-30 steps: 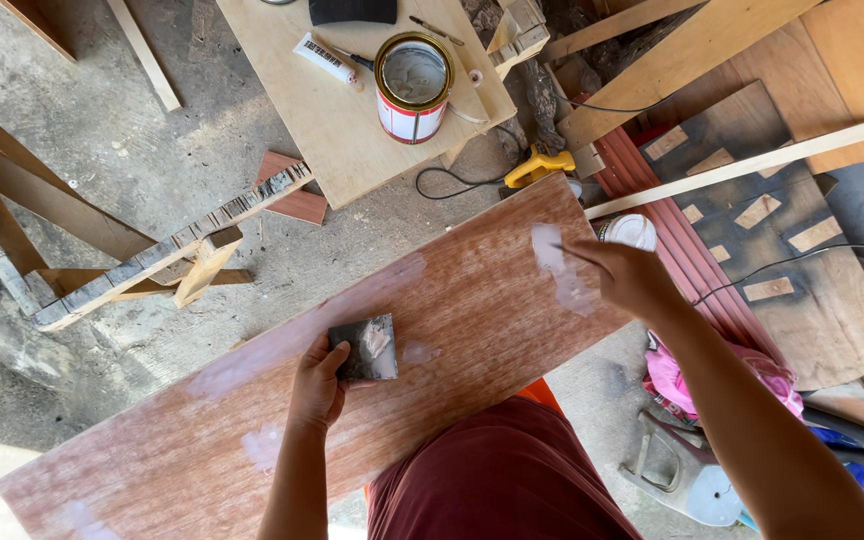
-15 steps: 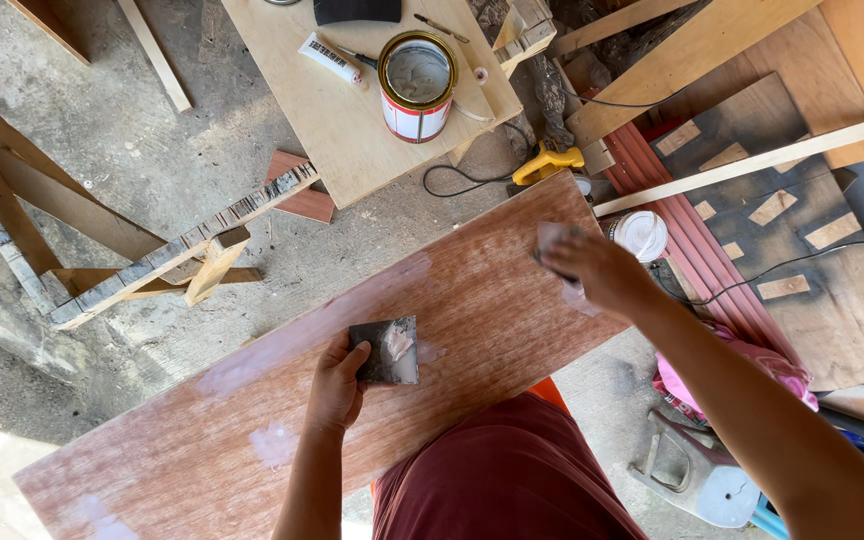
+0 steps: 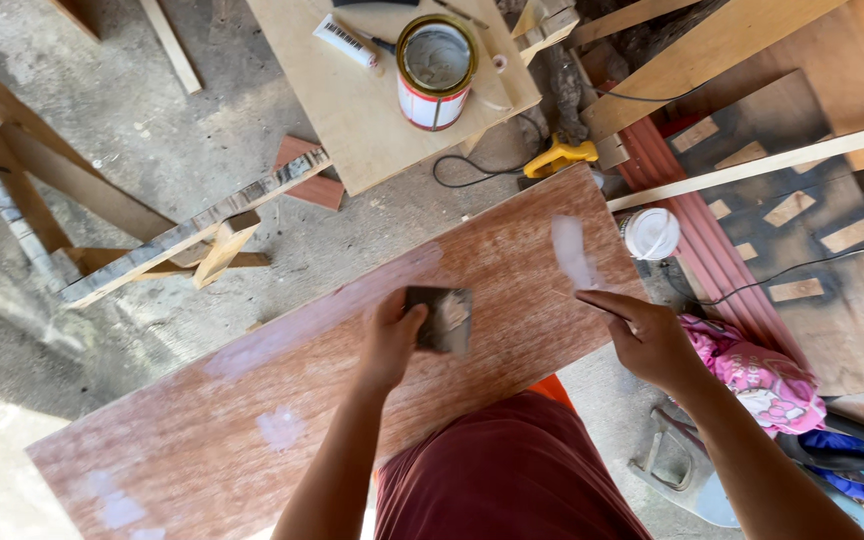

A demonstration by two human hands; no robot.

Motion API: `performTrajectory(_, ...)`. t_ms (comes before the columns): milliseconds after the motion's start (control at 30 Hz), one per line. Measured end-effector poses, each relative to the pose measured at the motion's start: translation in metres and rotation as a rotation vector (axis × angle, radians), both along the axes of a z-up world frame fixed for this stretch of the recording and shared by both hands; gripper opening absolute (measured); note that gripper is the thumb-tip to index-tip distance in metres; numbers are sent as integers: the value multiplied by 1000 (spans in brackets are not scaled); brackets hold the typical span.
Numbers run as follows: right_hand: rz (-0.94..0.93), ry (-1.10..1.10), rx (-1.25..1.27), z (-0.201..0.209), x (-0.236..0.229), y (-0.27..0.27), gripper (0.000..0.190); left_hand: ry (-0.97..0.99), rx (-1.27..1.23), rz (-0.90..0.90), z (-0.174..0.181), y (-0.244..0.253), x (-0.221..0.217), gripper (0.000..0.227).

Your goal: The person uses two small metal scrapers to spread a white filler substance across a long wooden plank. They work on the flat surface and then move to the edges, smoothing the filler into the wood grain.

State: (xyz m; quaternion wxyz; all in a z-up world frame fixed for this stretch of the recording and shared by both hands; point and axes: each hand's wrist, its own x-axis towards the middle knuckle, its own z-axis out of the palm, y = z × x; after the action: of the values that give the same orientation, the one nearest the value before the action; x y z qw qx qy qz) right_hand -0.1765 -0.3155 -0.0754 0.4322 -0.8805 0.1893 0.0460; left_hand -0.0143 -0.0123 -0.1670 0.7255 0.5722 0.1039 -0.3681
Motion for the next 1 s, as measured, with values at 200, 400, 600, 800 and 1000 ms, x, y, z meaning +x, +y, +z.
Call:
performTrajectory(200, 252, -93, 172, 37, 41, 55, 51, -147, 111, -188, 32, -31, 1, 22)
performTrajectory(400, 364, -164, -93, 39, 50, 64, 53, -153, 103, -194, 33, -45, -3, 21)
performTrajectory(600, 507, -304, -498, 8, 42, 63, 42, -185, -25, -215, 56, -57, -4, 26)
performTrajectory(800, 606, -65, -382, 24, 43, 32, 47, -314, 89, -191, 73, -70, 9, 27)
performTrajectory(1000, 361, 435, -169, 37, 42, -43, 56, -264, 51, 2, -5, -55, 21, 27)
